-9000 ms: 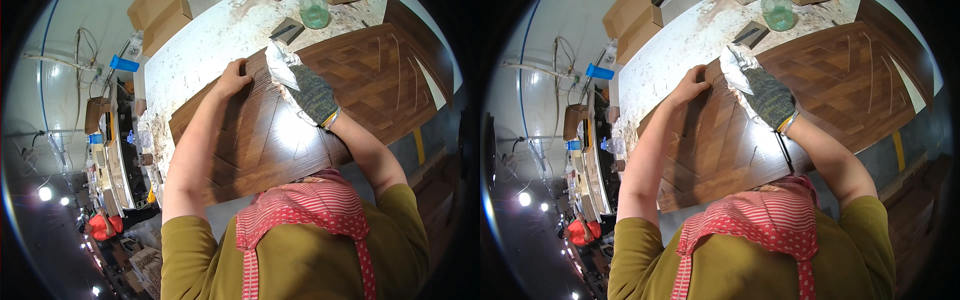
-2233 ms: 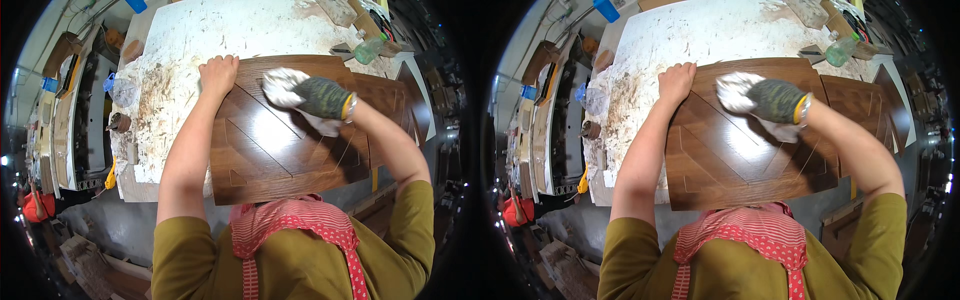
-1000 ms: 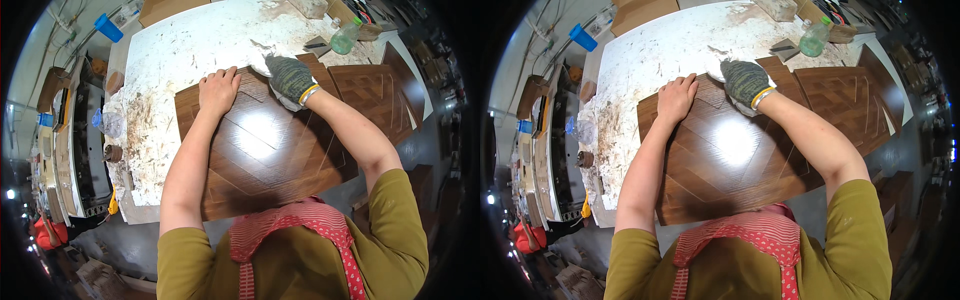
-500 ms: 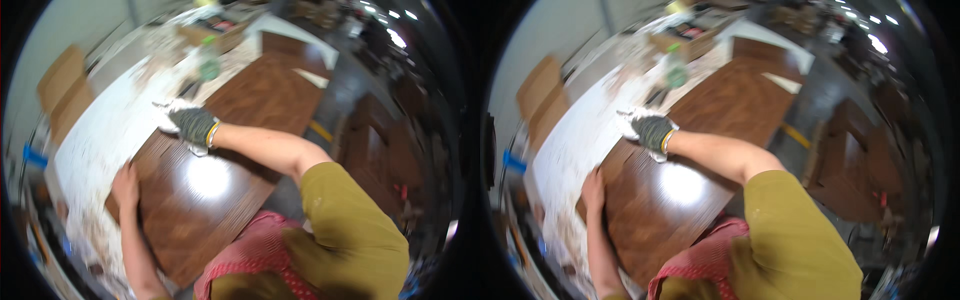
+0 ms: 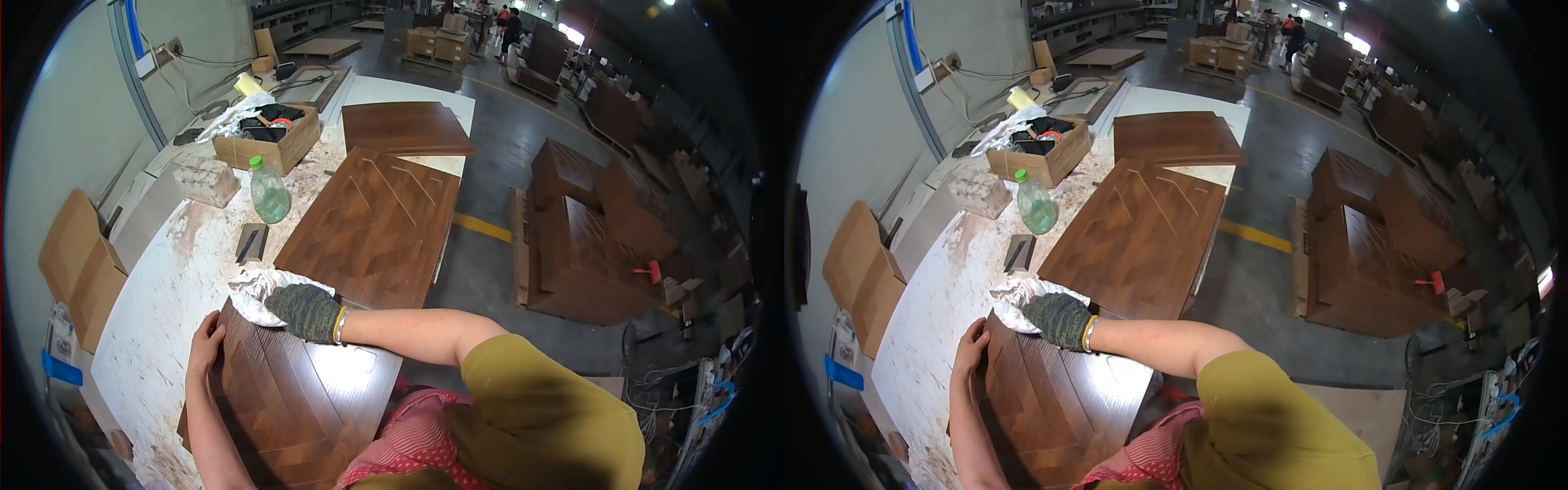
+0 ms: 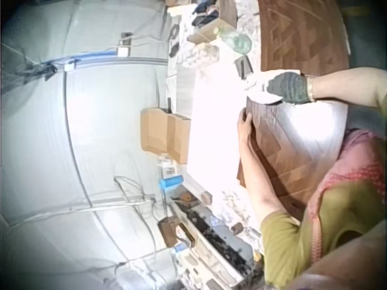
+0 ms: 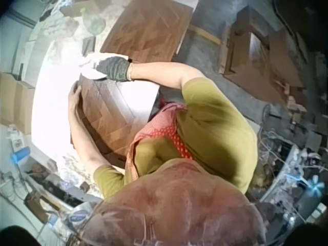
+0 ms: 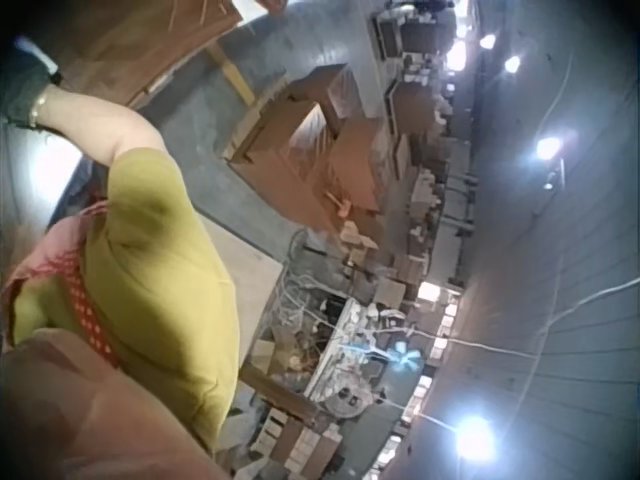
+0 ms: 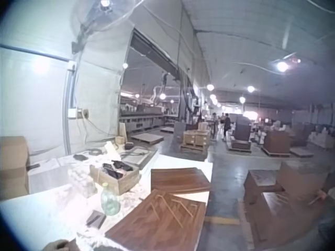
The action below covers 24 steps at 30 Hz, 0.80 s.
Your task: The person wipes two decorative wooden panels with a cloth, applying liquid from a bottle to the cloth and panels while using a small block to treat specific areas.
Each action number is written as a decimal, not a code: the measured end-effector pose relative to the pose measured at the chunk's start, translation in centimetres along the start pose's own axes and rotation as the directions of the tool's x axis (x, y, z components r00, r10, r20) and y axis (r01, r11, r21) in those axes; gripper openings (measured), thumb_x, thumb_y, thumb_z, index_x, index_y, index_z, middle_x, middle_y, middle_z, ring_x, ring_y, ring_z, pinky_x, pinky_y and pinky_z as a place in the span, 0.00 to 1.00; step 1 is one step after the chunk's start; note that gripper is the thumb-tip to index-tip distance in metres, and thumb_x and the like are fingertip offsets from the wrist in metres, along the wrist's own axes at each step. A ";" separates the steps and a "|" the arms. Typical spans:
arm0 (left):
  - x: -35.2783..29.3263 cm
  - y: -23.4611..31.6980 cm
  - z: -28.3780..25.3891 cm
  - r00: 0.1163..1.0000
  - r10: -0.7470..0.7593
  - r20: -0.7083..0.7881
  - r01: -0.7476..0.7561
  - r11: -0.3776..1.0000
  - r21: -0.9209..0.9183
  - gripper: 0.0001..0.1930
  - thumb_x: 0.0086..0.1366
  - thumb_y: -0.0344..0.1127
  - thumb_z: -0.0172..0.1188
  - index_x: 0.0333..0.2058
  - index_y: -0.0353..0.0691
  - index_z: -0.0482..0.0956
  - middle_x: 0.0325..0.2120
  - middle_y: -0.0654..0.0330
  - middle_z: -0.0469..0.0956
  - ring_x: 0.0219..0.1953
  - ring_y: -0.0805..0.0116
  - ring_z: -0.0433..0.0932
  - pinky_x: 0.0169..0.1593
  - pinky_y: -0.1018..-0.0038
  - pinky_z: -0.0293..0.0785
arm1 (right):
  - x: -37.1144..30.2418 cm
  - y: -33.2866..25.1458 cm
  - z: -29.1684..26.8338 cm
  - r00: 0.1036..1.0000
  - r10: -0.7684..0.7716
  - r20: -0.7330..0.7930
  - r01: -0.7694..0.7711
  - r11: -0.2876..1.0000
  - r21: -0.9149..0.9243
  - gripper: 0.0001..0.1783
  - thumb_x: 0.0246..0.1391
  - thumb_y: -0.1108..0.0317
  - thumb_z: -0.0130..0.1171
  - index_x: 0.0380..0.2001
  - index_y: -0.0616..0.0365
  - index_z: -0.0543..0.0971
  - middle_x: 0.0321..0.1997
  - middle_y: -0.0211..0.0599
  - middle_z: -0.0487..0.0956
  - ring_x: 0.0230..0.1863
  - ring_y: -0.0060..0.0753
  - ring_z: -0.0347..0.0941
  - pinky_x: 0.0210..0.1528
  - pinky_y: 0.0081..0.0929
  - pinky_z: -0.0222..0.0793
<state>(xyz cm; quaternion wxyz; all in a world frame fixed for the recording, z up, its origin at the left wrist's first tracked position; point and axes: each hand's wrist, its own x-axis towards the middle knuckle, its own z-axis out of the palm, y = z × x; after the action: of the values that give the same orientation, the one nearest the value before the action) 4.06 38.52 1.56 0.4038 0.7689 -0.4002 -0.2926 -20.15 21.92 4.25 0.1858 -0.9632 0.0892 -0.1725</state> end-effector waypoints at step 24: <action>-8.7 -2.0 -0.4 0.885 0.140 -0.444 0.178 0.780 0.600 0.19 0.69 0.41 0.36 0.34 0.36 0.75 0.30 0.45 0.75 0.34 0.45 0.73 0.40 0.58 0.68 | 4.8 -9.9 4.7 0.966 -0.147 0.212 -0.115 0.489 0.865 0.17 0.59 0.58 0.44 0.42 0.60 0.74 0.41 0.36 0.78 0.47 0.29 0.71 0.55 0.21 0.61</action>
<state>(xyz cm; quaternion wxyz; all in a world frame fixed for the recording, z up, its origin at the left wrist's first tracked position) 0.71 46.86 1.14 0.2061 0.9097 -0.3576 0.0456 -12.93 31.41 5.45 0.6554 -0.7508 -0.0444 -0.0691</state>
